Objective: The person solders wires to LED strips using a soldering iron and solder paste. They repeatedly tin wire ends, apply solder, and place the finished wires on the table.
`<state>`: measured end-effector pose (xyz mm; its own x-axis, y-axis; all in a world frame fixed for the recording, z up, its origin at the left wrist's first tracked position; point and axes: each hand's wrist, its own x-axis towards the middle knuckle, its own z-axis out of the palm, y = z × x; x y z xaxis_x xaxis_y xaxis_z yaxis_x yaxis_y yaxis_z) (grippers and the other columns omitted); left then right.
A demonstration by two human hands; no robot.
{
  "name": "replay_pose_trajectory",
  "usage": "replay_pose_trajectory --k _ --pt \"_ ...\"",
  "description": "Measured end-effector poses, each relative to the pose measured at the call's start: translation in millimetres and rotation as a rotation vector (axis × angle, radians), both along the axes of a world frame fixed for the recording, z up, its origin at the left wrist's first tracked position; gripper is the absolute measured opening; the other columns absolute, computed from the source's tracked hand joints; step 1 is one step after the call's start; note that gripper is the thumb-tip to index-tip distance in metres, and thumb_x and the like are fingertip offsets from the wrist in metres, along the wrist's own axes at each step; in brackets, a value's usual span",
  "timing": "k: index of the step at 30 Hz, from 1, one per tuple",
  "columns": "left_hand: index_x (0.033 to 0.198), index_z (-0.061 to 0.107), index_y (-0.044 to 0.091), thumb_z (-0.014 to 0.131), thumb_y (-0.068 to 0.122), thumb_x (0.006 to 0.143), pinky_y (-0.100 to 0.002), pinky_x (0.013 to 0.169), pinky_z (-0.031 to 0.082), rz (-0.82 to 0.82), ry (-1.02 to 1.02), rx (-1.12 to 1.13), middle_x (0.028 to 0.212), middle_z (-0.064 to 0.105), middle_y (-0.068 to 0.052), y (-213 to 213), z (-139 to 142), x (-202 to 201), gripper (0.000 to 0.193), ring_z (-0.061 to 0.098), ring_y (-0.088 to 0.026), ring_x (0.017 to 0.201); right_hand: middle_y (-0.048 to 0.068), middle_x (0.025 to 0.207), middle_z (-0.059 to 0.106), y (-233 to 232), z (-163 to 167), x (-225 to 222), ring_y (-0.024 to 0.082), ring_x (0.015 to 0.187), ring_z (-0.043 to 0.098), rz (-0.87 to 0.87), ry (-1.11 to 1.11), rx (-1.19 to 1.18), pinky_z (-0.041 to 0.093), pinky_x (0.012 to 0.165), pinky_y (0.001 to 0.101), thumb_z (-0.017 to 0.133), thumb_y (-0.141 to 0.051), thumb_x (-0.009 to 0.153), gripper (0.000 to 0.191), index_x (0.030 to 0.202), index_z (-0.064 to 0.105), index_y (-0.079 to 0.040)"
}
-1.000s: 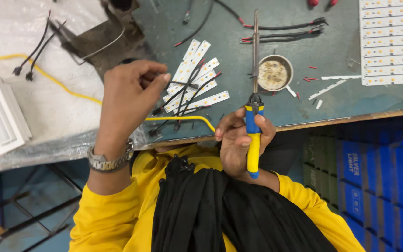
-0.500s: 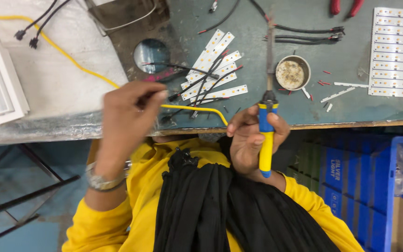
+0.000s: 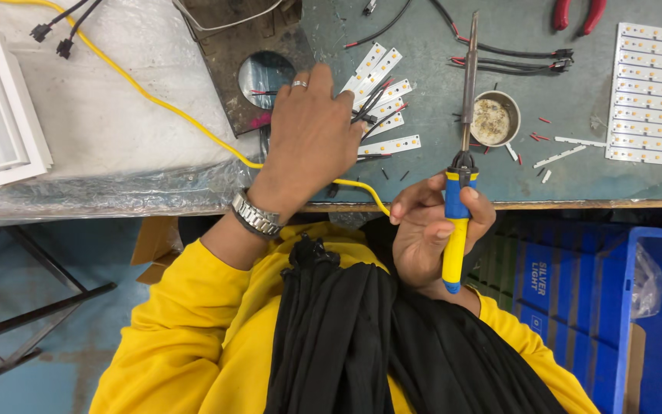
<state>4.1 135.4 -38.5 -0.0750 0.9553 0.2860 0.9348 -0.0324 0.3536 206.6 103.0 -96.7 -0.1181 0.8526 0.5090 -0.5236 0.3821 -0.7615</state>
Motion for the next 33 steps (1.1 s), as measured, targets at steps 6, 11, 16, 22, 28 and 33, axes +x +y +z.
replay_pose_trajectory --k 6,11,16,22,28,33 --pt "0.086 0.079 0.001 0.084 0.042 0.075 -0.048 0.083 0.042 0.005 -0.003 0.05 0.105 0.058 -0.019 13 -4 6 0.043 0.054 -0.037 0.104 0.012 0.133 0.058 1 -2 -2 0.024 0.083 0.066 0.019 0.018 -0.011 0.054 0.066 0.0297 0.061 -0.038 0.111 0.045 0.149 0.042 -0.021" --pt "0.079 0.079 0.004 0.084 0.036 0.074 -0.046 0.086 0.041 0.042 0.042 0.072 0.104 0.06 -0.014 18 -11 19 0.033 0.054 -0.033 0.107 0.012 0.133 0.058 1 -3 -1 0.023 0.083 0.066 -0.002 0.012 -0.005 0.055 0.067 0.0301 0.059 -0.038 0.112 0.045 0.149 0.041 -0.021" --pt "0.086 0.078 0.005 0.083 0.036 0.079 -0.046 0.085 0.039 0.029 0.028 0.076 0.097 0.063 -0.009 14 -16 19 0.032 0.054 -0.03 0.105 0.012 0.134 0.058 1 -7 1 0.024 0.084 0.066 0.016 0.026 -0.011 0.054 0.068 0.0297 0.059 -0.038 0.112 0.045 0.149 0.041 -0.021" --pt "0.09 0.078 0.009 0.082 0.036 0.077 -0.045 0.084 0.037 -0.002 0.044 0.1 0.099 0.064 -0.007 6 -17 21 0.03 0.054 -0.029 0.103 0.011 0.134 0.058 9 -7 -2 0.023 0.086 0.066 0.048 0.035 -0.012 0.053 0.068 0.0304 0.059 -0.038 0.112 0.046 0.15 0.04 -0.021" --pt "0.098 0.076 0.007 0.081 0.035 0.079 -0.048 0.092 0.035 -0.074 -0.121 0.166 0.104 0.066 -0.008 5 -7 14 0.035 0.056 -0.03 0.109 0.012 0.132 0.057 21 13 -19 0.019 0.092 0.063 0.264 -0.026 -0.152 0.05 0.073 0.029 0.06 -0.037 0.113 0.048 0.151 0.04 -0.015" --pt "0.106 0.073 0.005 0.078 0.026 0.084 -0.049 0.105 0.035 0.0 -0.153 0.214 0.116 0.069 -0.008 -31 7 -13 0.031 0.058 -0.029 0.122 0.009 0.128 0.054 32 32 -44 0.016 0.094 0.061 0.363 -0.108 -0.267 0.048 0.077 0.0283 0.06 -0.037 0.111 0.048 0.147 0.041 -0.01"
